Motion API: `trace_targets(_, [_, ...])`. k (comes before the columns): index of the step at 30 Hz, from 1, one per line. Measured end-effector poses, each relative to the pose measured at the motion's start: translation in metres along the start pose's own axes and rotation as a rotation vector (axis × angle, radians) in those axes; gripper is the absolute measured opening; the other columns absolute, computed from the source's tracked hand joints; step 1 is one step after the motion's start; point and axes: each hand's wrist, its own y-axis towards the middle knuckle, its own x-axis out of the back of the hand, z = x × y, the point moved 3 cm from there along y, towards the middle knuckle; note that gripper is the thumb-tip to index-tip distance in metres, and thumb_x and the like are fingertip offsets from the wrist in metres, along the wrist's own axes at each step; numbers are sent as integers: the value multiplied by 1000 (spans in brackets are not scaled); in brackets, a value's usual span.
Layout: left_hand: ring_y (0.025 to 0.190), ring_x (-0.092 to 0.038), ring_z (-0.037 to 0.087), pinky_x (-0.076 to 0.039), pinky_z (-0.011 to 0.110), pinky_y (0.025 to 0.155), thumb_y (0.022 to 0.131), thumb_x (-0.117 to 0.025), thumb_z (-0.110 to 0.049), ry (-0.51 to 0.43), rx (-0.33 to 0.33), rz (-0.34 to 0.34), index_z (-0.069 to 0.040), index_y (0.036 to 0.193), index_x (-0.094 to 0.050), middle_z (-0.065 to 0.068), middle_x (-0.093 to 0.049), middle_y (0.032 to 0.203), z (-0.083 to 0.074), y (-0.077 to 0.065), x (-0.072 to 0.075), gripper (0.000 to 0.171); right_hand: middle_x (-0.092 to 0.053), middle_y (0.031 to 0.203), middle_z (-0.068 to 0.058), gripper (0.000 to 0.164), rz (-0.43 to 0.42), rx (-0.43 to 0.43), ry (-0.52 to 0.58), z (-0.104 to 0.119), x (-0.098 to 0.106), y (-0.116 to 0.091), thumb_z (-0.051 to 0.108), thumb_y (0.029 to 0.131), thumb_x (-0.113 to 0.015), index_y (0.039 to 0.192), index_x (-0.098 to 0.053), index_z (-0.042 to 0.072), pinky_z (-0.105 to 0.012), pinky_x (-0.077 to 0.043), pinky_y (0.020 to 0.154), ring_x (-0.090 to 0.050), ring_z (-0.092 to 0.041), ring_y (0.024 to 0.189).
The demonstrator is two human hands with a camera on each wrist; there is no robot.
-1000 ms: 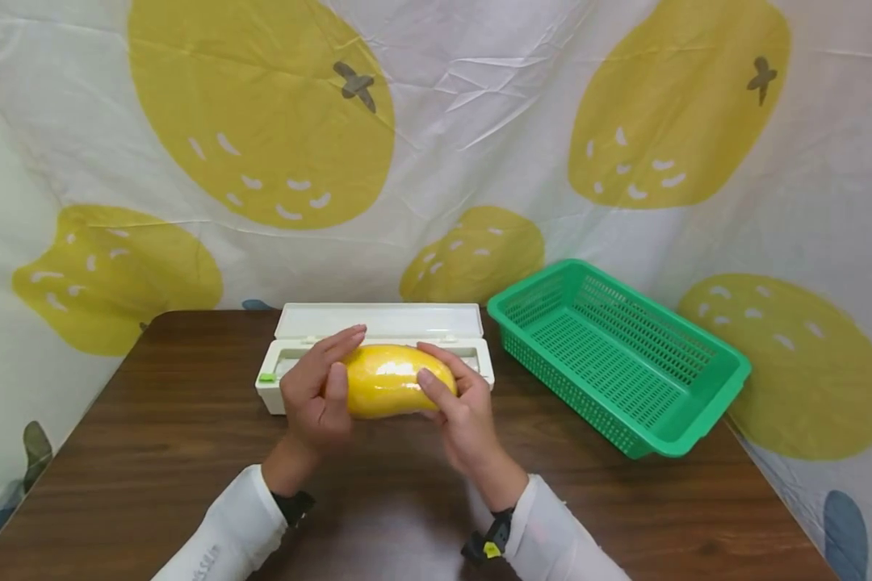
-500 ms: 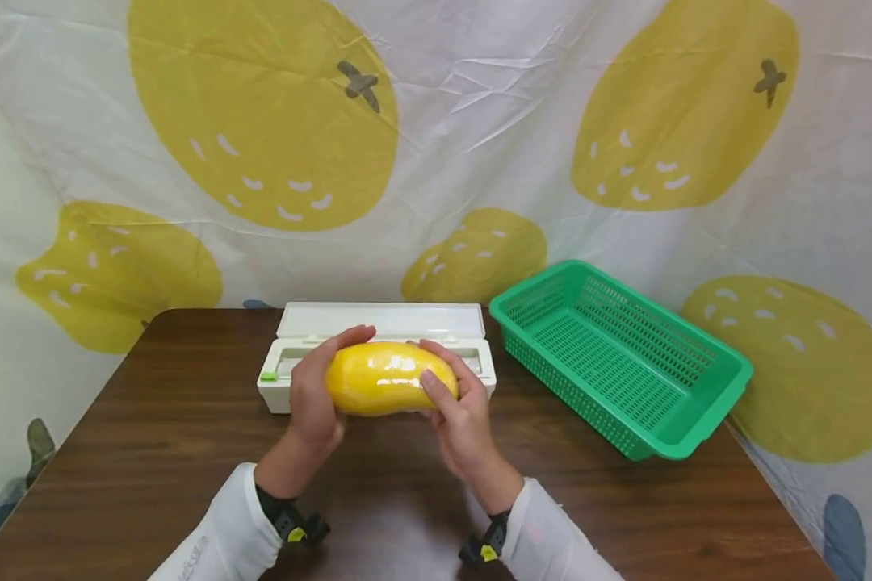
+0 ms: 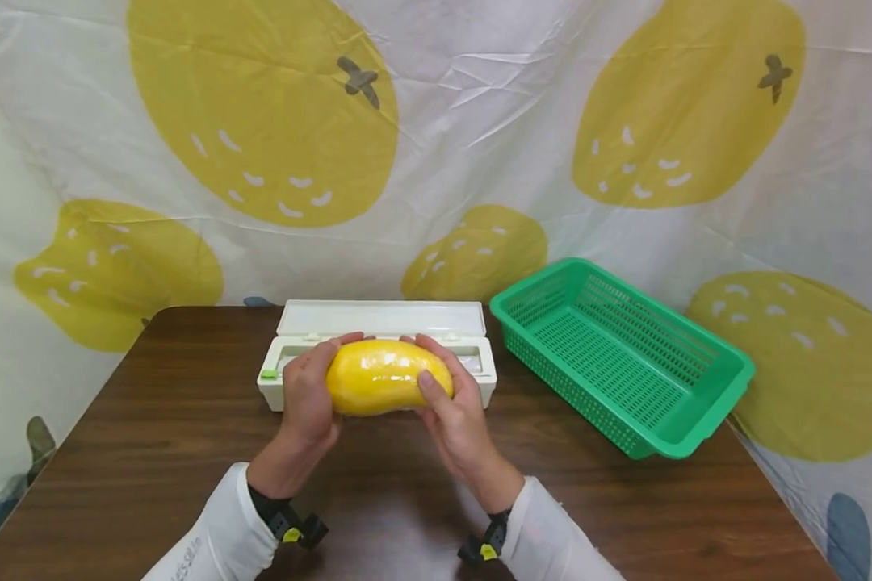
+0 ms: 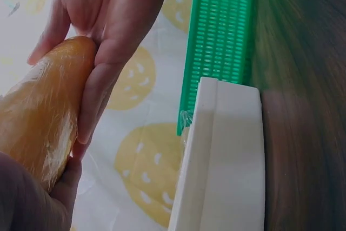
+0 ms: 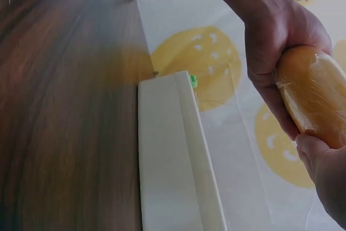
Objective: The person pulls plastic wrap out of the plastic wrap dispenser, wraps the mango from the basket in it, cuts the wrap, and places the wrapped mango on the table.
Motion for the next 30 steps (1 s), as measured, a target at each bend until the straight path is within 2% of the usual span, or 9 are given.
trace_targets(3, [76,-65,23,-54,25,60,96,-50,-15,26,16,7,13,104,-73,7,-78,91,-1,0,0,36,-58,136,-7,45,-2,-17,-6,0,0,-1,1,103,-43,146,-35,-10,-26,-56,90,-55,-24,113])
trace_targets(7, [90,-63,24,-54,29,75,100,-47,-18,60,99,86,10,113,-70,17,-75,109,-6,3,4,39,-53,135,-7,49,4,-85,-106,-1,2,-3,8,103,-49,148,-34,-6,-23,-55,90,-54,-21,109])
trace_targets(10, [106,-58,25,-49,39,93,103,-42,-22,102,139,175,8,122,-65,21,-67,127,-13,8,8,42,-48,135,-10,56,57,-102,-334,2,4,-2,10,100,-56,149,-33,-1,-20,-52,90,-52,-22,108])
trace_targets(13, [117,-53,26,-41,47,106,105,-39,-26,214,132,251,4,131,-60,20,-60,137,-19,12,12,45,-46,135,-15,59,103,-64,-594,9,7,1,8,96,-61,149,-36,3,-20,-50,87,-51,-24,107])
trace_targets(15, [120,-51,26,-38,50,109,105,-40,-31,328,107,292,0,136,-57,17,-56,141,-23,13,13,46,-47,135,-18,59,107,-30,-706,14,10,3,5,94,-63,147,-39,5,-20,-49,84,-51,-26,105])
trace_targets(17, [119,-51,27,-41,51,106,103,-46,-34,453,56,319,-6,137,-56,15,-55,142,-28,14,16,46,-49,134,-20,57,101,-6,-755,19,14,5,1,93,-63,146,-42,6,-21,-49,83,-52,-25,103])
trace_targets(22, [107,-54,26,-54,50,85,85,-75,-30,685,-180,436,-13,135,-57,11,-55,135,-47,11,20,56,-53,130,-22,54,97,28,-756,26,21,8,-4,93,-59,145,-44,3,-20,-49,83,-54,-23,100])
trace_targets(26, [98,-57,19,-56,44,76,74,-86,-25,765,-336,550,-12,132,-61,8,-62,124,-56,8,23,65,-50,134,-23,54,114,7,-725,27,22,10,-3,94,-58,145,-42,0,-18,-49,85,-54,-22,103])
trace_targets(30, [95,-60,17,-59,43,76,71,-88,-25,788,-363,578,-9,129,-64,8,-66,120,-57,8,26,64,-49,136,-22,57,104,-19,-763,28,22,10,-2,91,-63,144,-41,-1,-20,-51,86,-53,-23,106])
